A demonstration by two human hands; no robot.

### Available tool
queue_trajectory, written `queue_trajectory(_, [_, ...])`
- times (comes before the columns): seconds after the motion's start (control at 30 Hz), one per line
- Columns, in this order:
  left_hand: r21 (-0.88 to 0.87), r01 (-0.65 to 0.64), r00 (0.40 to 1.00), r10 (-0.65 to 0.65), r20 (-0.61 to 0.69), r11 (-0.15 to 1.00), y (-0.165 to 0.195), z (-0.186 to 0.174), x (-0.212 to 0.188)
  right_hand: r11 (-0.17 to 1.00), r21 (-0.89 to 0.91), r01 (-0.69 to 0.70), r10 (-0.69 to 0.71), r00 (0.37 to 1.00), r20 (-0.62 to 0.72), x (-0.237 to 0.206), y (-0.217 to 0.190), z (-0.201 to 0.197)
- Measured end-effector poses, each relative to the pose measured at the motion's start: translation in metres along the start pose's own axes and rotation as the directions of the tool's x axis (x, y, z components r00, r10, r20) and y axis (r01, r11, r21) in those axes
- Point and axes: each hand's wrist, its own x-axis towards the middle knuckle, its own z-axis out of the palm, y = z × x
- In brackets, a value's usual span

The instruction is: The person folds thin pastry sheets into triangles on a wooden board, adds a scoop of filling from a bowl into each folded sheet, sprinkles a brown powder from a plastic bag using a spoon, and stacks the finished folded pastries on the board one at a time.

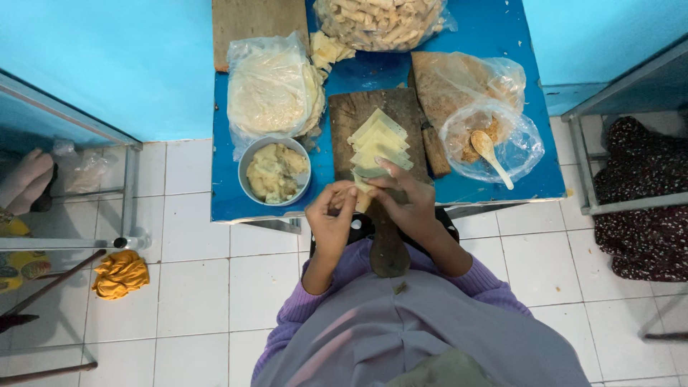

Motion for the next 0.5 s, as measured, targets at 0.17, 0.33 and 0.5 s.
queue_trajectory(0.17, [0.044,-0.064,0.997,0.062,0.043,0.997,0.011,0.005,0.000,0.999,-0.031,-0.033,0.032,0.999,-0.033,-0.002,-0.001,0.001])
queue_trajectory(0.33, [0.099,-0.033,0.999,0.035,-0.017,0.995,0.004,0.001,0.002,0.980,0.118,-0.160,0.148,0.984,0.098,0.000,0.001,-0.003])
queue_trajectory(0.5, [-0.010,-0.062,0.997,0.063,0.054,0.998,-0.002,0.002,-0.001,0.991,0.026,-0.129,0.129,0.992,0.006,-0.004,0.003,0.000])
